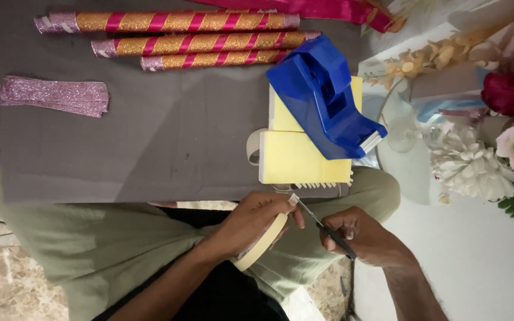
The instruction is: Wrapping decorative floral stems or sticks with ribbon and securing them with adhesive tape.
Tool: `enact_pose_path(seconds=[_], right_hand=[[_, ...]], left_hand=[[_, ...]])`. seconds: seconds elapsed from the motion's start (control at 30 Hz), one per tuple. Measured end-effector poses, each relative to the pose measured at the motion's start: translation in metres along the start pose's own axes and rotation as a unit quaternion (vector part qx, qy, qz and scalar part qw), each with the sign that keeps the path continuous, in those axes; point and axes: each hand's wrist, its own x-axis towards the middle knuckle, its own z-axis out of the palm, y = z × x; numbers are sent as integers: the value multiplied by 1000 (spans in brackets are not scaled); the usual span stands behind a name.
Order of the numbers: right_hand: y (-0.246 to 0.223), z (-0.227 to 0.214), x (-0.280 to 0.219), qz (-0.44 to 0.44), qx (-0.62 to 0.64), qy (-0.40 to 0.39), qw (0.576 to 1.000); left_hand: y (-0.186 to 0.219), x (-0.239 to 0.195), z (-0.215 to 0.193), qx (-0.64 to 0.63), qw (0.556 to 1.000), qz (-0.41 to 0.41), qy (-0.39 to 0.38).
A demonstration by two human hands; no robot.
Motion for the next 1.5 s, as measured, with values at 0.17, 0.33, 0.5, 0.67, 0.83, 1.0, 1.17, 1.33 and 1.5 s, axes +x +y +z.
enact_pose_path(seconds=[0.17, 0.33, 0.5, 0.67, 0.83, 1.0, 1.17, 1.33, 1.5], right_hand=[[0, 4, -5, -11, 14, 9, 1000], [5, 8, -7, 8, 2, 86, 996], [7, 12, -11, 12, -18, 124, 992], [-20, 19, -21, 6, -76, 76, 994], [-37, 23, -34, 69, -127, 121, 982], [-62, 33, -45, 76, -134, 136, 979], [-75, 39, -54, 42, -146, 121, 981], [-82, 47, -59, 111, -216, 196, 950], [-78, 56, -64, -37, -251, 204, 945]], left_hand=[[5, -5, 2, -19, 1000, -3, -22], [7, -6, 2, -23, 999, -9, -20], [7, -6, 2, -24, 999, -19, -22], [6, -7, -2, -69, 993, 6, -97], [12, -17, -1, -173, 973, -11, -150], [22, -28, 0, -194, 961, -29, -195], [16, -31, -4, -181, 955, -38, -232], [-1, -31, -17, -300, 903, -79, -297], [17, -45, -19, -282, 941, 21, -188]])
